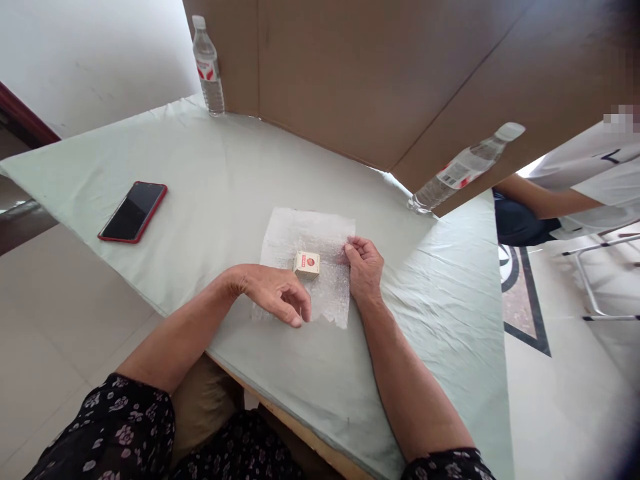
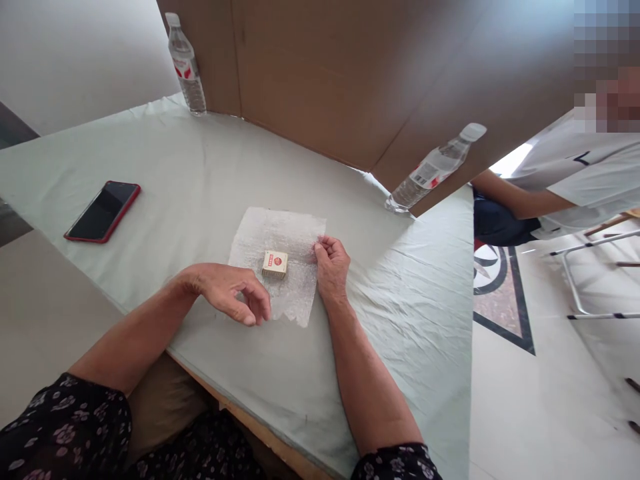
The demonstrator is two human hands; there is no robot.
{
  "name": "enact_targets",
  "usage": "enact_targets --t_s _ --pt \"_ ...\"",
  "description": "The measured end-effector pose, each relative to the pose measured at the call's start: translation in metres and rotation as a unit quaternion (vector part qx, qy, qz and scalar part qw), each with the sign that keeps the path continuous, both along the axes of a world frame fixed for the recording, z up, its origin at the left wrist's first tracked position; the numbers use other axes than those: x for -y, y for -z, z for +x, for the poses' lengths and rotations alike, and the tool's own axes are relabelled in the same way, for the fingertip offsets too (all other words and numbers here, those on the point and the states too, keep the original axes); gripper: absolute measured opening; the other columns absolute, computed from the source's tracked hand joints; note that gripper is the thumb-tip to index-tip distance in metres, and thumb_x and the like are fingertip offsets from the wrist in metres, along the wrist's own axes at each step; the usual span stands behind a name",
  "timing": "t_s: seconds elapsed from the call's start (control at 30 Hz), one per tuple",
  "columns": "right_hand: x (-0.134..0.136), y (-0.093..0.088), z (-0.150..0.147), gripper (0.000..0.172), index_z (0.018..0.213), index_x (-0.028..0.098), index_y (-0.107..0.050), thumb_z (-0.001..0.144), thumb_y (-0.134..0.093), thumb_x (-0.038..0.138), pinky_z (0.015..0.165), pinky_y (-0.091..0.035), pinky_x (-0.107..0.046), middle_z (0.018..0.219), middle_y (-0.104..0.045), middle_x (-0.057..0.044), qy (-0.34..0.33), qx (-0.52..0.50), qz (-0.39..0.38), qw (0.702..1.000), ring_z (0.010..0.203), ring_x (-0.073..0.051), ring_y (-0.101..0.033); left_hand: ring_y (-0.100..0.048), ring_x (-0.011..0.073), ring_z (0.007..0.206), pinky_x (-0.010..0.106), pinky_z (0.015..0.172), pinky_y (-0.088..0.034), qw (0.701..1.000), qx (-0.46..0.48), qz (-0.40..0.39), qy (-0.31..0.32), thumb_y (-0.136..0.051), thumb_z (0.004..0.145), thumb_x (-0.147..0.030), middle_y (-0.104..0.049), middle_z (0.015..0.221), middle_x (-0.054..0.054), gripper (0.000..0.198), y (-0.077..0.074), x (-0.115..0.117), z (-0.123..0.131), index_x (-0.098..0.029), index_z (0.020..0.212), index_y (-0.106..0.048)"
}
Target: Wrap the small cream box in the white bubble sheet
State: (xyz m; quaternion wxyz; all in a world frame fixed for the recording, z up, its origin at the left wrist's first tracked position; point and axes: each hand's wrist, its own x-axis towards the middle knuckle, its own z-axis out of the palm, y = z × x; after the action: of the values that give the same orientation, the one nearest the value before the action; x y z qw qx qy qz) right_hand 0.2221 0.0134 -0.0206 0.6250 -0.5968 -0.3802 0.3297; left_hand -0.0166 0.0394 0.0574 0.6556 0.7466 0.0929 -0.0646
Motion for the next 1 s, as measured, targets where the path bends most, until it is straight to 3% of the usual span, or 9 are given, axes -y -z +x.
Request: enact_targets --t_s 0.07,0.17,0.27,0.33,0.5,0.67,0.83,0.9,1.0 --pt "0.0 0.001 0.0 0.032 0.095 0.02 -0.062 0.069 -0.069 0.039 0.058 -0.051 -0.028 0.079 -0.067 0.0 0.0 0.003 0.006 1.0 0.07 -0.015 -0.06 -0.073 0.0201 0.078 0.027 0.069 -0.055 1.0 -0.001 -0.007 -0.021 -0.076 0.075 -0.032 -0.078 0.084 0.006 0.021 0.001 0.0 0.002 -0.019 0.092 -0.076" --pt "-0.001 0.003 0.001 0.033 0.097 0.02 -0.062 0.071 -0.068 0.038 0.058 -0.051 -0.028 0.082 -0.069 -0.001 -0.002 0.014 0.012 1.0 0.07 -0.016 -0.061 -0.068 0.0153 0.071 0.024 0.065 -0.052 0.979 0.041 -0.01 -0.199 -0.068 0.08 -0.028 -0.074 0.075 0.004 0.017 0.0 -0.004 -0.002 -0.016 0.092 -0.072" --pt "-0.001 0.004 0.0 0.034 0.099 0.02 -0.061 0.071 -0.067 0.038 0.058 -0.051 -0.028 0.084 -0.07 -0.002 -0.005 0.024 0.009 1.0 0.071 -0.016 -0.062 -0.063 0.0131 0.071 0.025 0.066 -0.05 0.904 0.08 0.061 -0.416 -0.059 0.079 -0.021 -0.07 0.076 0.003 0.015 0.001 -0.01 -0.004 -0.015 0.09 -0.068" --pt "0.0 0.003 0.0 0.035 0.1 0.02 -0.06 0.071 -0.067 0.039 0.059 -0.051 -0.028 0.084 -0.07 -0.002 -0.005 0.031 0.007 0.999 0.071 -0.016 -0.061 -0.063 0.0143 0.079 0.027 0.073 -0.051 0.864 0.072 0.138 -0.479 -0.056 0.074 -0.014 -0.071 0.087 0.004 0.024 0.006 -0.012 -0.002 -0.016 0.095 -0.067" --pt "0.0 0.001 0.006 0.038 0.104 0.02 -0.058 0.072 -0.066 0.04 0.063 -0.05 -0.03 0.079 -0.068 0.0 0.006 0.072 0.003 0.997 0.069 -0.016 -0.062 -0.064 0.0196 0.103 0.034 0.09 -0.052 0.871 0.009 0.241 -0.428 -0.048 0.069 -0.006 -0.071 0.114 0.006 0.062 0.027 -0.015 0.008 -0.018 0.128 -0.058" --pt "0.0 0.001 0.017 0.039 0.107 0.019 -0.057 0.073 -0.063 0.038 0.071 -0.05 -0.034 0.076 -0.065 0.001 0.018 0.162 -0.019 0.986 0.069 -0.016 -0.06 -0.062 0.0228 0.113 0.039 0.1 -0.049 0.878 -0.03 0.324 -0.352 -0.046 0.069 -0.005 -0.066 0.129 0.007 0.08 0.046 -0.019 0.011 -0.019 0.147 -0.041" --pt "0.008 -0.016 0.023 0.044 0.114 0.02 -0.057 0.073 -0.062 0.035 0.076 -0.053 -0.038 0.102 -0.067 -0.007 0.059 0.265 -0.026 0.962 0.08 -0.019 -0.062 -0.058 0.0254 0.121 0.041 0.107 -0.047 0.877 -0.009 0.366 -0.311 -0.049 0.07 -0.01 -0.063 0.133 0.009 0.083 0.056 -0.023 0.011 -0.018 0.151 -0.036" --pt "0.016 -0.029 0.017 0.046 0.119 0.022 -0.056 0.077 -0.064 0.038 0.078 -0.053 -0.04 0.116 -0.066 -0.009 0.024 0.294 -0.005 0.956 0.09 -0.021 -0.064 -0.056 0.0267 0.125 0.043 0.11 -0.045 0.875 0.0 0.377 -0.302 -0.05 0.069 -0.012 -0.062 0.134 0.009 0.084 0.058 -0.024 0.011 -0.018 0.151 -0.036" --pt "0.027 -0.043 -0.003 0.054 0.129 0.025 -0.055 0.08 -0.068 0.045 0.089 -0.052 -0.045 0.129 -0.065 -0.011 -0.143 0.337 0.017 0.93 0.109 -0.027 -0.064 -0.056 0.0275 0.124 0.044 0.109 -0.045 0.872 0.005 0.386 -0.302 -0.05 0.068 -0.013 -0.063 0.133 0.009 0.086 0.06 -0.025 0.01 -0.019 0.152 -0.034"
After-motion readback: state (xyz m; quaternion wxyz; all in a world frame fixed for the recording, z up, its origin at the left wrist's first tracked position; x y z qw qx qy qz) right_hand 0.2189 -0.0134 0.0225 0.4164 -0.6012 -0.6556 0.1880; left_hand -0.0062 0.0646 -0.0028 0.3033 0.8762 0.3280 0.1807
